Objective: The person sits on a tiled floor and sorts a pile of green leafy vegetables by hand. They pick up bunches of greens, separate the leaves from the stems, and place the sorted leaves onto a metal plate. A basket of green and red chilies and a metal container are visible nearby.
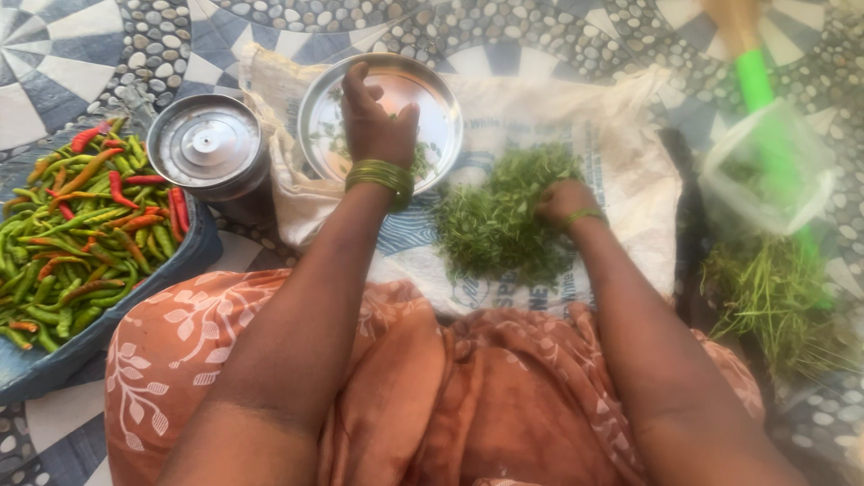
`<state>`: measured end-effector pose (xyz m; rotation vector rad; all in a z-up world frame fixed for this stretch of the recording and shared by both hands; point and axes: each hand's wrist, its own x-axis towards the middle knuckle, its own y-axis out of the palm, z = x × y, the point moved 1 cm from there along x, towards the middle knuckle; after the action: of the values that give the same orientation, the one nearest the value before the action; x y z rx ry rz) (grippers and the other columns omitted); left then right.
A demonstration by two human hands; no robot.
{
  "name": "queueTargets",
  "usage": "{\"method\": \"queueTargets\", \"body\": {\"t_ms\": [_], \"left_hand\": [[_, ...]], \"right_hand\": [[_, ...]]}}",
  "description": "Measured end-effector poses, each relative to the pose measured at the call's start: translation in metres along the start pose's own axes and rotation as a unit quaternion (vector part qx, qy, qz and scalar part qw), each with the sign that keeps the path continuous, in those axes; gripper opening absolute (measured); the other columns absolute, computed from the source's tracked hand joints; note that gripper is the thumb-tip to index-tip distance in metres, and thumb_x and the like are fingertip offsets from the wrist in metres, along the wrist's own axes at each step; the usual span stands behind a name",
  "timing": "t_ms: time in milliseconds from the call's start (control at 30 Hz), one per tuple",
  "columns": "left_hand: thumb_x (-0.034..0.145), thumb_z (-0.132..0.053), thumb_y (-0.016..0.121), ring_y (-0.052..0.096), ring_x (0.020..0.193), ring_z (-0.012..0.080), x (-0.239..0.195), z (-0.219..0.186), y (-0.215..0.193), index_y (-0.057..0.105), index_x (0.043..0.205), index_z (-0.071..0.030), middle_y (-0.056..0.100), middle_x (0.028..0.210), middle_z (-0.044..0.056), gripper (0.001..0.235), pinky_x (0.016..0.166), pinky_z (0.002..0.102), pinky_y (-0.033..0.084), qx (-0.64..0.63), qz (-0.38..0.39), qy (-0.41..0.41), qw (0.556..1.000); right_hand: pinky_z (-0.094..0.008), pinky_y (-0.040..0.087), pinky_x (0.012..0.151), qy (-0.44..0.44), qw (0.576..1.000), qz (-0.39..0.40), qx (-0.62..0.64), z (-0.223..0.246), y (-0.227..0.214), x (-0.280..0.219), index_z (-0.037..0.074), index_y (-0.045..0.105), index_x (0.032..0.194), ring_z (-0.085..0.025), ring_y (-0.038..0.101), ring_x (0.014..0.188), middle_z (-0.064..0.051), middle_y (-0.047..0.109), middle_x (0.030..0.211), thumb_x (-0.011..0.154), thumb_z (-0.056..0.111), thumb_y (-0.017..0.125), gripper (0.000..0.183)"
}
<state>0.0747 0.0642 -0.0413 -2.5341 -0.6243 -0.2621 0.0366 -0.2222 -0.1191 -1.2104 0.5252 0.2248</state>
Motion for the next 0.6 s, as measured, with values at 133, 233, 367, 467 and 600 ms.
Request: {"method": "queueTargets", "body": {"t_ms": [133,233,367,467,600], "left_hand": [[0.077,-0.013,0.077,0.066,0.099,0.0237,0.000,-0.004,0.005,0.042,0.131,-0.012,0.059,0.120,0.013,0.064,0.078,0.031,0.062,0.004,0.062,-0.075,0.995],[0.083,-0.013,0.072,0.068,0.094,0.0200,-0.011,-0.010,0.015,0.056,0.118,-0.011,0.067,0.111,0.010,0.039,0.075,0.028,0.062,-0.002,0.103,-0.035,0.994],[0.096,-0.018,0.060,0.072,0.076,0.0137,-0.046,-0.036,0.027,0.070,0.100,-0.015,0.076,0.093,0.004,0.012,0.068,0.028,0.063,-0.012,0.215,0.079,0.973],[0.092,-0.023,0.066,0.069,0.082,0.0115,-0.073,-0.067,0.024,0.070,0.103,-0.014,0.075,0.097,0.004,0.015,0.074,0.029,0.060,-0.087,0.364,0.130,0.918],[0.090,-0.029,0.066,0.067,0.072,0.0087,-0.086,-0.088,0.013,0.071,0.098,-0.017,0.075,0.089,0.000,0.015,0.069,0.027,0.058,-0.007,0.481,0.083,0.873]], "right_hand": [[-0.033,0.055,0.074,0.007,0.995,-0.010,0.096,-0.004,-0.033,-0.012,0.008,0.074,0.087,-0.015,0.060,0.073,-0.009,0.072,0.084,0.092,0.025,0.068,0.019],[-0.031,0.054,0.070,0.029,0.970,0.008,0.240,-0.006,-0.062,-0.044,0.008,0.072,0.092,-0.015,0.061,0.071,-0.006,0.072,0.084,0.091,0.020,0.066,0.014],[-0.029,0.053,0.069,-0.022,0.934,0.052,0.353,-0.002,-0.086,-0.082,0.008,0.072,0.093,-0.013,0.063,0.071,-0.005,0.072,0.084,0.086,0.023,0.069,0.017],[-0.029,0.053,0.069,-0.068,0.912,0.077,0.398,0.005,-0.089,-0.099,0.010,0.070,0.089,-0.012,0.064,0.071,-0.004,0.072,0.082,0.083,0.022,0.072,0.014],[-0.028,0.052,0.066,-0.108,0.908,0.065,0.399,0.015,-0.085,-0.102,0.010,0.068,0.085,-0.013,0.062,0.068,-0.005,0.070,0.079,0.083,0.020,0.073,0.012]]}}
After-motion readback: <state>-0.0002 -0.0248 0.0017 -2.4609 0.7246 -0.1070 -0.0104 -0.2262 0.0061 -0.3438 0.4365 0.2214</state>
